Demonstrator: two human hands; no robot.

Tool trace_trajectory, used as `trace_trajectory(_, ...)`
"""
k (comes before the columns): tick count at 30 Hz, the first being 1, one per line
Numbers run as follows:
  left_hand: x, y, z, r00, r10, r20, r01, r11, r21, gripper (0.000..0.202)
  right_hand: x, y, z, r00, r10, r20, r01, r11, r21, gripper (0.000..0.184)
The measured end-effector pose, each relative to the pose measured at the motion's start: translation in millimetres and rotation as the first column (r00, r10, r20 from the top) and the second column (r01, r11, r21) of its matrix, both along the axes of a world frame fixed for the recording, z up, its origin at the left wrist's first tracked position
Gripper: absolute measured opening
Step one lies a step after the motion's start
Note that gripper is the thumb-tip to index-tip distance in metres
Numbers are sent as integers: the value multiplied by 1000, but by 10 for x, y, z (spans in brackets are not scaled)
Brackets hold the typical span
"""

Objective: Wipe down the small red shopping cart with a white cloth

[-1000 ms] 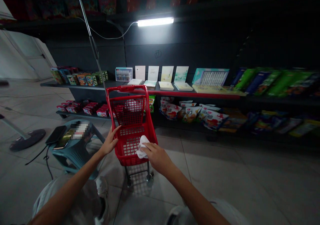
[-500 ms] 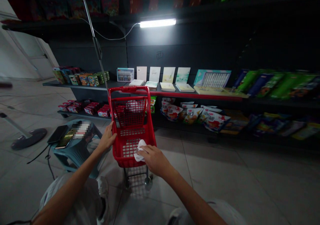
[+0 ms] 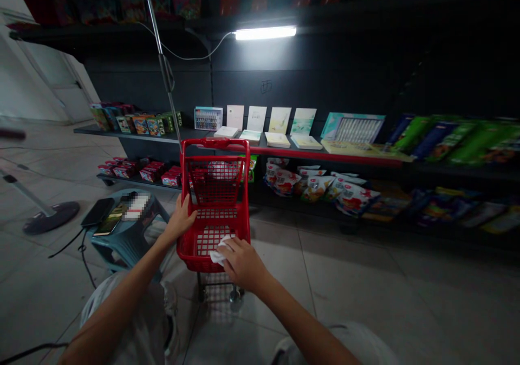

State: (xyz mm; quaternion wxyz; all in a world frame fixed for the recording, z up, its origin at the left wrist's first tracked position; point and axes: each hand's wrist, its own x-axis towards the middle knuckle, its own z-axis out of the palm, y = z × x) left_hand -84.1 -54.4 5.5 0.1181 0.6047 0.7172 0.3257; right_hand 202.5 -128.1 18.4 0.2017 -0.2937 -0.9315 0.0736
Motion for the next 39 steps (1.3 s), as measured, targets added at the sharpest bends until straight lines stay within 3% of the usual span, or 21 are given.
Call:
trace_trajectory(5, -76, 56, -100, 995, -36, 89, 23, 990, 142, 90, -37, -63, -27, 1000, -20, -22, 20, 1000, -4, 37)
trace_trajectory(9, -126, 153, -87, 987, -48, 155, 23, 987, 160, 94, -73, -112, -111, 991, -66, -113, 63, 998, -24, 36)
trace_trajectory(17, -118, 236, 105, 983, -68, -171, 88, 990, 113, 74, -137, -179, -266, 985, -62, -163, 66, 998, 24, 37)
trace_trajectory(23, -192, 393, 144, 986, -97, -137, 107, 992, 66, 67, -115, -246, -123, 998, -33, -46, 30, 998, -59, 36)
trace_trajectory(27, -194, 431, 99, 993, -116, -32, 119, 989, 86, 66, -58, -210, 60, 1000, 17, -11, -19, 976, -218, 34)
trace_trajectory(30, -164, 404, 41, 990, -135, 38, 129, 983, 128, 69, -111, 3, 161, 985, 56, -160, -105, 944, -314, 40)
trace_trajectory(32, -133, 364, 15, 987, -144, 76, 131, 979, 158, 71, -243, 254, 195, 943, 9, -333, -104, 958, -269, 44)
trace_trajectory(36, -38, 247, 12, 986, -138, 89, 122, 978, 167, 73, -708, 942, 234, 801, -204, -563, 147, 978, -146, 45)
trace_trajectory(39, 39, 160, 16, 984, -142, 102, 123, 976, 179, 78, -1091, 1470, 305, 773, -208, -599, 227, 973, -46, 36)
